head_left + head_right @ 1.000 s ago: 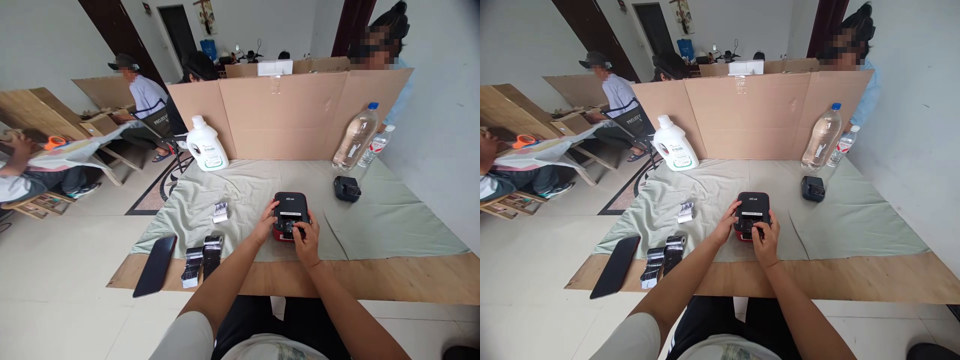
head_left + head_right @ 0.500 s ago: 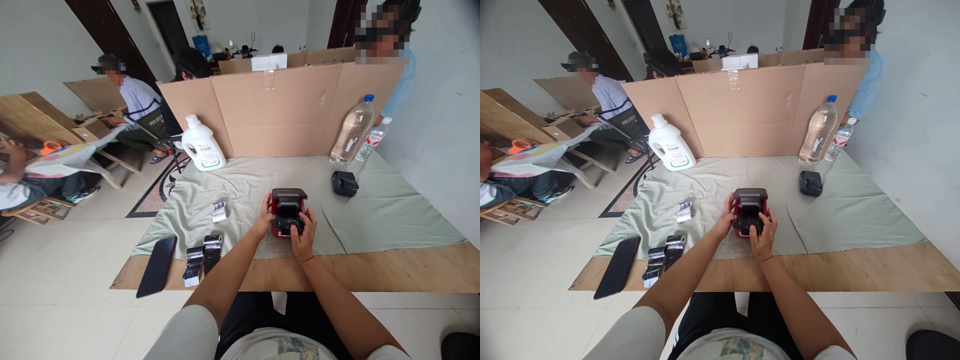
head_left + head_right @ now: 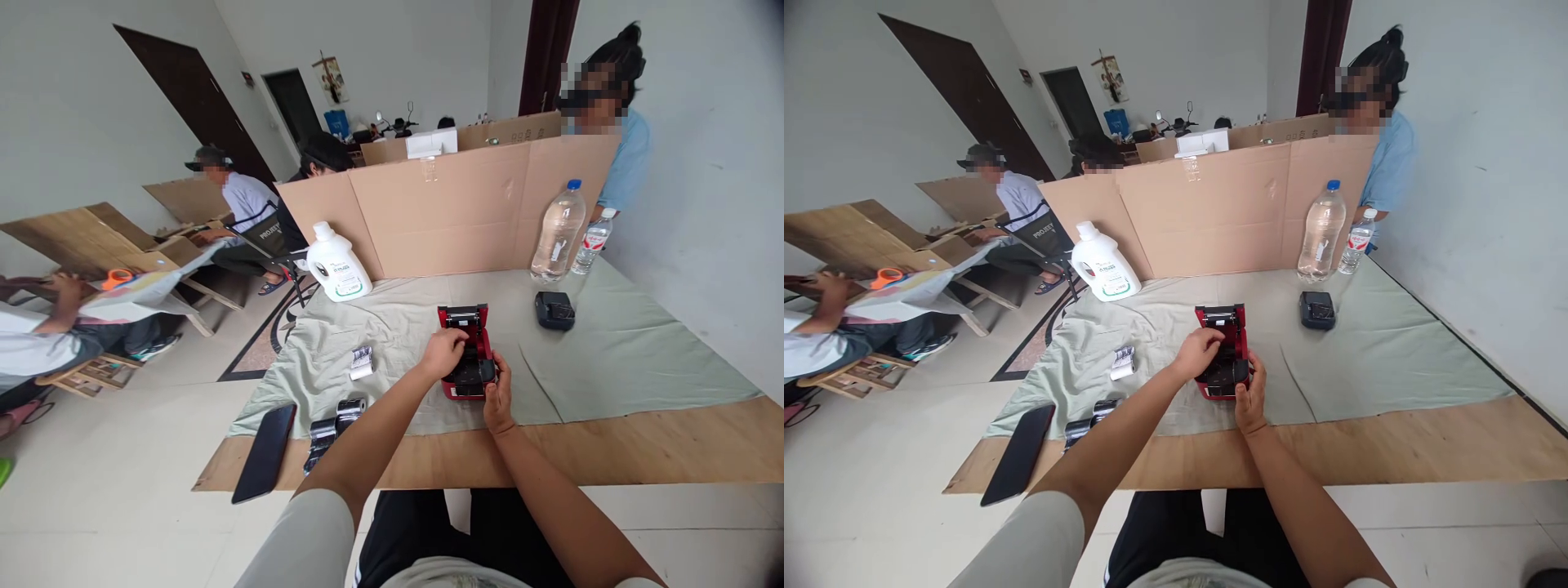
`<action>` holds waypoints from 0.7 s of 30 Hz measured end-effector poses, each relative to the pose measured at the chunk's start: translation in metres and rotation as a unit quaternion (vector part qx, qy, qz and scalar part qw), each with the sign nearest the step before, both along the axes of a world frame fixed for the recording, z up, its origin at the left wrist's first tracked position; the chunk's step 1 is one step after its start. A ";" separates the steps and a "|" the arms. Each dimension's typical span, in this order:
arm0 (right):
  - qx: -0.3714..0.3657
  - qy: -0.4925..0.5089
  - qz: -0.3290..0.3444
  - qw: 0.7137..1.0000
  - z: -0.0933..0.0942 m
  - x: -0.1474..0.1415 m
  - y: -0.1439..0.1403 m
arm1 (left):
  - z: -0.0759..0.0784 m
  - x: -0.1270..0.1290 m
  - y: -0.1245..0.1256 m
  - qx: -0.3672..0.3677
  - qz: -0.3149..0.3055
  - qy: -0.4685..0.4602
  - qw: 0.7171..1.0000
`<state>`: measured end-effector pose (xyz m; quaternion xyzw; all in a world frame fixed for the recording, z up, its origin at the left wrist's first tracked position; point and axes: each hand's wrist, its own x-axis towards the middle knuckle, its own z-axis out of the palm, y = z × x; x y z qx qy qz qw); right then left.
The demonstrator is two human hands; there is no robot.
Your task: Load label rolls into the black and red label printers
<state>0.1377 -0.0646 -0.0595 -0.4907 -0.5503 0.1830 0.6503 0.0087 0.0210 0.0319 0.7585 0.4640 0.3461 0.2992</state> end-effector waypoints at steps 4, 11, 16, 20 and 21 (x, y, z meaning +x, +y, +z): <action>0.001 0.011 -0.005 1.000 -0.002 0.001 0.002 | 0.002 0.022 0.025 -0.021 -0.074 0.201 0.977; 0.013 -0.005 -0.014 1.000 -0.006 0.004 0.006 | -0.001 0.048 0.041 -0.075 -0.064 0.419 0.903; -0.002 -0.002 -0.018 1.000 -0.007 0.005 0.007 | 0.011 0.044 0.029 -0.087 -0.048 0.363 0.927; -0.005 0.011 -0.012 1.000 -0.008 0.005 0.006 | 0.028 0.006 0.019 -0.088 -0.120 0.183 0.972; -0.004 0.012 -0.012 1.000 -0.009 0.005 0.006 | 0.033 -0.010 0.017 -0.104 -0.150 0.140 0.973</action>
